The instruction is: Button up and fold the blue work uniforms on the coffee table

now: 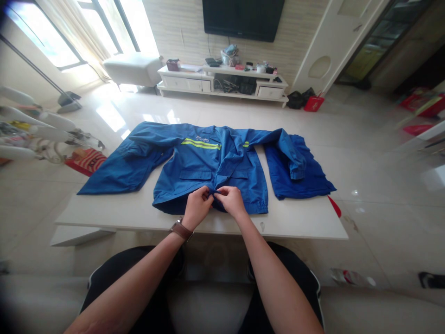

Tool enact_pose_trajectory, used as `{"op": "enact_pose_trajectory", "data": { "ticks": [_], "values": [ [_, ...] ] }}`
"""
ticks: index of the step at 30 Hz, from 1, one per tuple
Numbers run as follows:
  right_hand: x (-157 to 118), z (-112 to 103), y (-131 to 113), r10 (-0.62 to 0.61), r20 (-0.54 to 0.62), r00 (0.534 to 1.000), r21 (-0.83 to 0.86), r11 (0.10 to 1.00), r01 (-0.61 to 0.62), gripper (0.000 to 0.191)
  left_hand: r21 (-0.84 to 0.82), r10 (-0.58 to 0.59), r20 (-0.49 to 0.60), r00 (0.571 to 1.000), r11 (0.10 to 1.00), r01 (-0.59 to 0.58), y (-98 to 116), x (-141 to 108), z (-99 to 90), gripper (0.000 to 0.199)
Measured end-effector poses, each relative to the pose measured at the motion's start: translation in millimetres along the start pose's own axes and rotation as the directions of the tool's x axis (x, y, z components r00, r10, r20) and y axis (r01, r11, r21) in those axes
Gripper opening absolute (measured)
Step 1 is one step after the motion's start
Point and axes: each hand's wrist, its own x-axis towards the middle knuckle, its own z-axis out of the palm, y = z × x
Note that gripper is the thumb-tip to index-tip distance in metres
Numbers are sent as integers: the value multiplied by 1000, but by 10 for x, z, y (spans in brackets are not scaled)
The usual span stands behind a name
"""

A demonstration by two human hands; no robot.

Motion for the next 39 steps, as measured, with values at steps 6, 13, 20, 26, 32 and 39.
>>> {"op": "enact_pose_trajectory", "data": {
  "ticks": [6, 13, 20, 26, 32, 39],
  "values": [
    [5, 16, 21, 14, -19, 1000, -29, 999, -14, 29, 35, 9, 5, 1000, 999, -9, -8, 14, 1, 12],
    [-7, 12, 39, -8, -60, 998, -123, 992, 0, 27, 36, 18, 1, 1000, 999, -18, -8, 8, 1, 12],
    [2, 60, 9, -32, -78, 996, -142, 990, 21, 25, 20, 27, 3, 1000, 999, -27, -8, 6, -4, 7],
    [1, 81, 10, -41, -97, 994, -165, 986, 25, 23, -49, -30, 20, 999, 998, 31, -1, 9, -10, 7],
    [12, 45, 75, -33, -6, 999, -54, 998, 32, 27, -77, -73, 7, 997, 994, 74, 5, 29, 9, 8],
    [13, 10, 77, -35, -7, 999, -70, 997, 34, 28, -172, -135, 12, 991, 976, 136, 54, 31, 36, 11]
  ]
}}
